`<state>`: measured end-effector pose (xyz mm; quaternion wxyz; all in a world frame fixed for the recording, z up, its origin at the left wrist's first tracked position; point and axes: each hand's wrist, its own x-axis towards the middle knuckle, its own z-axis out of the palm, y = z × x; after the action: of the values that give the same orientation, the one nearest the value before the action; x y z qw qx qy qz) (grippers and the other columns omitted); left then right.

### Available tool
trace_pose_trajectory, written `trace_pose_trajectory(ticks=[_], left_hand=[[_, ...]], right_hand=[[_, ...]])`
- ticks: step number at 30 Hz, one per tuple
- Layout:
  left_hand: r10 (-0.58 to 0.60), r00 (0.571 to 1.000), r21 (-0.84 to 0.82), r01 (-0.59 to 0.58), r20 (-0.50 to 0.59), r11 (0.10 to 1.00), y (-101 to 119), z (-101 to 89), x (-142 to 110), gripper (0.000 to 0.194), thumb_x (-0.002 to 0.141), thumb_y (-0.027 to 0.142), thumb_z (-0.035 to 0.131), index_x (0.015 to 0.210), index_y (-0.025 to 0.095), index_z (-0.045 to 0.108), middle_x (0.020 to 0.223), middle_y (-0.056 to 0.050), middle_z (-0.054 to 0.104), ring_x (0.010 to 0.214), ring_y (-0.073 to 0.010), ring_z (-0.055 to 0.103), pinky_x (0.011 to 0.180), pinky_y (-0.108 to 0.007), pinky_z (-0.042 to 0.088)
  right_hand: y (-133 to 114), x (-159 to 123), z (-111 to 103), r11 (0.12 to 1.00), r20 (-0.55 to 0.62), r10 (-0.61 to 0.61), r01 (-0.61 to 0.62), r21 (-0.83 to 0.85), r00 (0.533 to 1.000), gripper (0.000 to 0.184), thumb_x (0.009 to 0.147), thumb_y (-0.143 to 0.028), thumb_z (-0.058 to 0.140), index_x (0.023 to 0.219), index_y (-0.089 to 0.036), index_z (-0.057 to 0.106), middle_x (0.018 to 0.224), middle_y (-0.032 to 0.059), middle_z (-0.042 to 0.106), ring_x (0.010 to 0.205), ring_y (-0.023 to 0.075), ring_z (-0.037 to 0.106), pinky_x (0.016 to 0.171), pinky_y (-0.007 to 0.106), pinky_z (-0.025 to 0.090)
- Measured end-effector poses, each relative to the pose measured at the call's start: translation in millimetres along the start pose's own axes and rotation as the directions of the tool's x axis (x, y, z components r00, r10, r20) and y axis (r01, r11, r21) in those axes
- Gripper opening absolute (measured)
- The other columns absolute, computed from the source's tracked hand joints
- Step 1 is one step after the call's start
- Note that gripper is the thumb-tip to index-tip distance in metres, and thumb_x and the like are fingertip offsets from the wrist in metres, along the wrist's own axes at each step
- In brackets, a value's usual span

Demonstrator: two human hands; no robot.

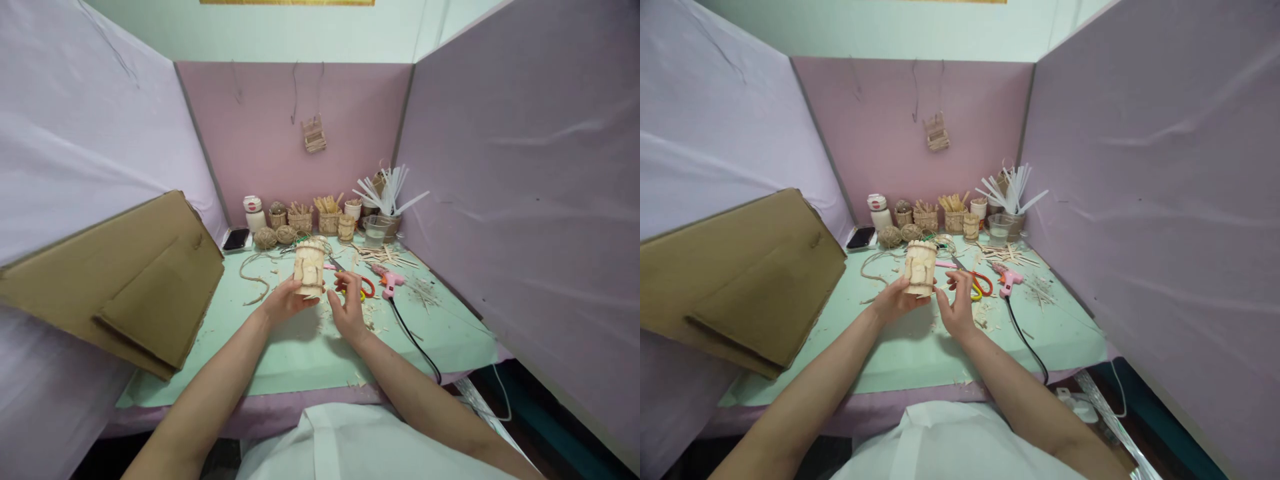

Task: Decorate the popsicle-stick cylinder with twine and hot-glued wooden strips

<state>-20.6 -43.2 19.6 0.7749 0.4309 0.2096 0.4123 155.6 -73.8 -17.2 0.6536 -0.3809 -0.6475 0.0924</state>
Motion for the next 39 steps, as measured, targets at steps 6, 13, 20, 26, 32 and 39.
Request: trace_pose_trajectory(ticks=[6, 13, 20, 26, 32, 39], left_hand=[[0.181, 0.914, 0.236, -0.098, -0.362, 0.967, -9.6, 3.3, 12.7, 0.072, 0.061, 0.025, 0.089, 0.124, 0.025, 0.053, 0.127, -0.009, 0.064, 0.111, -0.0239, 0.065, 0.097, -0.039, 0.050], [0.323, 0.883, 0.367, -0.191, -0.340, 0.911, -18.6, -5.8, 16.8, 0.080, 0.054, 0.019, 0.091, 0.123, 0.019, 0.050, 0.126, -0.013, 0.063, 0.120, -0.0284, 0.060, 0.105, -0.042, 0.044], [0.212, 0.941, 0.250, -0.145, -0.264, 0.957, -16.4, 3.1, 15.4, 0.066, 0.071, 0.028, 0.081, 0.129, 0.023, 0.050, 0.135, -0.012, 0.060, 0.119, -0.0260, 0.061, 0.103, -0.041, 0.046], [0.159, 0.974, 0.186, -0.128, -0.162, 0.974, -12.7, 6.8, 15.2, 0.069, 0.077, 0.025, 0.072, 0.141, 0.024, 0.045, 0.133, -0.012, 0.062, 0.114, -0.0249, 0.065, 0.100, -0.039, 0.048], [0.275, 0.940, 0.381, -0.183, -0.201, 0.906, -16.3, -5.3, 18.2, 0.080, 0.069, 0.034, 0.083, 0.138, 0.021, 0.046, 0.129, -0.014, 0.061, 0.113, -0.0275, 0.063, 0.098, -0.042, 0.049], [0.350, 0.928, 0.530, -0.236, -0.126, 0.814, -19.1, -12.5, 20.6, 0.093, 0.058, 0.051, 0.089, 0.135, 0.016, 0.048, 0.128, -0.018, 0.061, 0.116, -0.0322, 0.060, 0.099, -0.044, 0.048]], right_hand=[[5.7, 0.0, 2.4, 0.996, 0.030, 0.084, -0.083, -0.021, 0.996, 0.030, 0.091, -0.033, 0.055, 0.119, -0.021, 0.049, 0.110, 0.0081, 0.049, 0.091, 0.0190, 0.055, 0.078, 0.038, 0.053], [2.9, -1.3, 5.3, 0.997, 0.149, 0.064, -0.069, 0.027, 0.987, 0.036, 0.087, -0.026, 0.058, 0.122, -0.021, 0.051, 0.116, 0.0100, 0.056, 0.102, 0.0215, 0.058, 0.082, 0.038, 0.054], [7.2, -0.5, 9.3, 0.976, 0.266, 0.163, -0.195, 0.100, 0.950, 0.044, 0.090, -0.032, 0.058, 0.132, -0.020, 0.051, 0.131, 0.0143, 0.056, 0.117, 0.0226, 0.058, 0.090, 0.038, 0.056], [16.6, -1.2, 13.2, 0.936, 0.196, 0.274, -0.308, 0.170, 0.941, 0.052, 0.085, -0.039, 0.065, 0.132, -0.019, 0.052, 0.129, 0.0153, 0.057, 0.119, 0.0248, 0.059, 0.091, 0.041, 0.058], [7.4, 3.1, 10.5, 0.804, 0.280, 0.439, -0.512, 0.301, 0.854, 0.069, 0.078, -0.048, 0.072, 0.137, -0.021, 0.049, 0.137, 0.0144, 0.056, 0.122, 0.0267, 0.058, 0.099, 0.042, 0.053], [9.2, 6.1, 10.3, 0.661, 0.432, 0.491, -0.647, 0.381, 0.756, 0.065, 0.071, -0.051, 0.078, 0.125, -0.022, 0.056, 0.127, 0.0109, 0.065, 0.116, 0.0264, 0.061, 0.097, 0.041, 0.052]])
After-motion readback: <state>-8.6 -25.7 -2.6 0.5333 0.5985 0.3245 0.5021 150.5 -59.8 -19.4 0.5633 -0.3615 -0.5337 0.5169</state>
